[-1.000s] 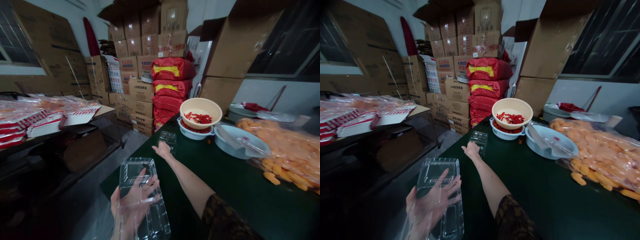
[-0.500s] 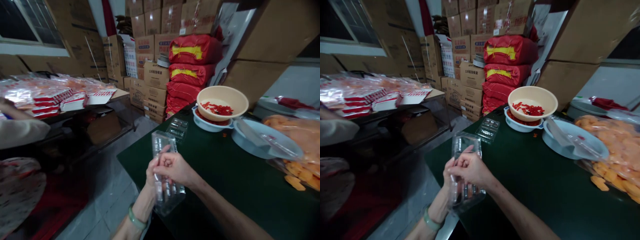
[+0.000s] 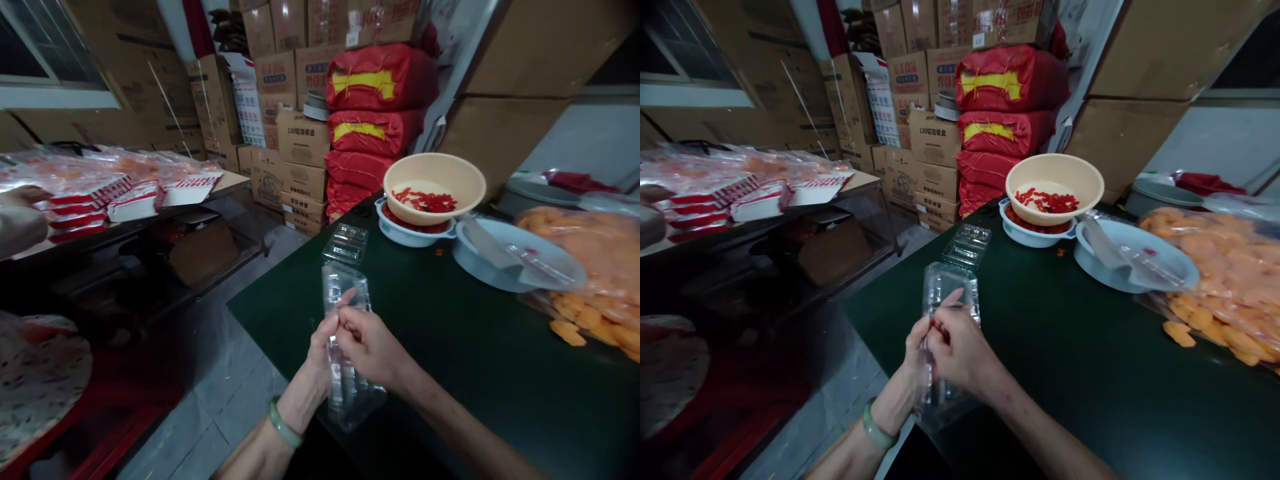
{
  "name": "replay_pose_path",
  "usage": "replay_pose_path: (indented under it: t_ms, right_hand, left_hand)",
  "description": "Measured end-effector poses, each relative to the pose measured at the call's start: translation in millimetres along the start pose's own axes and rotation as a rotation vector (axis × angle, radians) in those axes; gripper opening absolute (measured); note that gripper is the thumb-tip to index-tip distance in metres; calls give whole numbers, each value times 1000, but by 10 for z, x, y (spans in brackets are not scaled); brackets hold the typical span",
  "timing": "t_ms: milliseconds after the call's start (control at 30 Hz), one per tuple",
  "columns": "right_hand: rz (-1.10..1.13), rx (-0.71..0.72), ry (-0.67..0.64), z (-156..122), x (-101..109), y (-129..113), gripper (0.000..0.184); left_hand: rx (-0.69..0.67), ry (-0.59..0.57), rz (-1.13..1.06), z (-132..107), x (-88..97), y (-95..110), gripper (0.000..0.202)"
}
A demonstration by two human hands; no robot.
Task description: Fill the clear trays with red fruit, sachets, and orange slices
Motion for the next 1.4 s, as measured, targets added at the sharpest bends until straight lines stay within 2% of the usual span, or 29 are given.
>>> replay_pose_path:
  t_ms: [33, 100, 200, 300, 400, 500, 567, 600, 667, 700, 733, 800, 833, 900, 933, 1000, 1100, 1167, 1233, 1300, 1400]
  right_hand:
    - [-45, 66, 71, -84, 74, -89, 24]
    - [-23, 112, 82, -230, 220, -165, 24]
    - [249, 2, 50, -386, 642, 40, 26]
    - [550, -138, 107, -536, 1146, 579, 30]
    - [641, -363, 141, -713, 1397, 1356, 36]
    - [504, -619, 274, -1007, 1554, 2050, 36]
    - [170, -728, 442, -1228, 1729, 2220, 31]
    - [-68, -730, 552, -1313, 1839, 2155, 26]
    - [-579, -570, 760, -1345, 1953, 1716, 14]
    - [-771, -439, 822, -1288, 1910, 1439, 14]
    - [-915, -289, 829, -1176, 1802, 1176, 21]
    - [-1080, -43, 681, -825, 1491, 815, 36]
    - [-1168, 62, 521, -613, 1286, 725, 44]
    - [-1264, 139, 220, -246, 1017, 728, 46]
    - [-1288, 132, 116, -109, 978, 781, 41]
    - [-1291, 39, 58, 78, 1133, 923, 24]
    - [-1276, -163, 173, 141, 1694, 1201, 7]
    - [-1233, -361, 273, 101, 2111, 1436, 12]
    - [-1163, -548, 383, 66, 2422, 1626, 17]
    - [-1078, -681, 477, 97, 2555, 1728, 17]
    - [-950, -791, 564, 295, 2481, 1739, 24]
  left_hand:
    - [-6, -1, -6, 7, -27, -6, 68]
    - [17, -14, -16, 30, -71, -24, 65]
    - [80, -17, -6, 78, -28, 12, 61]
    - [107, -13, 16, 117, 107, 163, 67]
    - [114, 11, 57, 130, 258, 329, 71]
    - [117, 23, 87, 124, 338, 434, 78]
    - [128, 22, 92, 110, 352, 459, 81]
    - [133, 20, 93, 103, 348, 460, 81]
    - [144, 5, 94, 94, 316, 440, 82]
    - [148, -7, 93, 94, 287, 418, 82]
    - [151, -21, 93, 95, 253, 389, 82]
    - [157, -47, 92, 100, 178, 318, 82]
    - [160, -60, 91, 102, 142, 283, 82]
    - [160, -87, 91, 101, 92, 247, 83]
    - [156, -98, 92, 98, 86, 255, 84]
    - [132, -111, 96, 92, 125, 339, 86]
    - [77, -77, 115, 85, 321, 577, 87]
    - [50, -39, 128, 85, 485, 728, 86]
    - [37, -16, 130, 93, 607, 820, 86]
    - [37, -19, 123, 108, 660, 841, 86]
    - [49, -42, 102, 127, 657, 793, 85]
Point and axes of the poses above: each hand's wrist, its own z-axis towards the middle knuckle, its own x-axis out of the back of the hand, y = z × x, the point moved 9 cm from there along z, towards the middle knuckle, and after that the axes turned 15 degrees about -x, right-handed, at the moved point
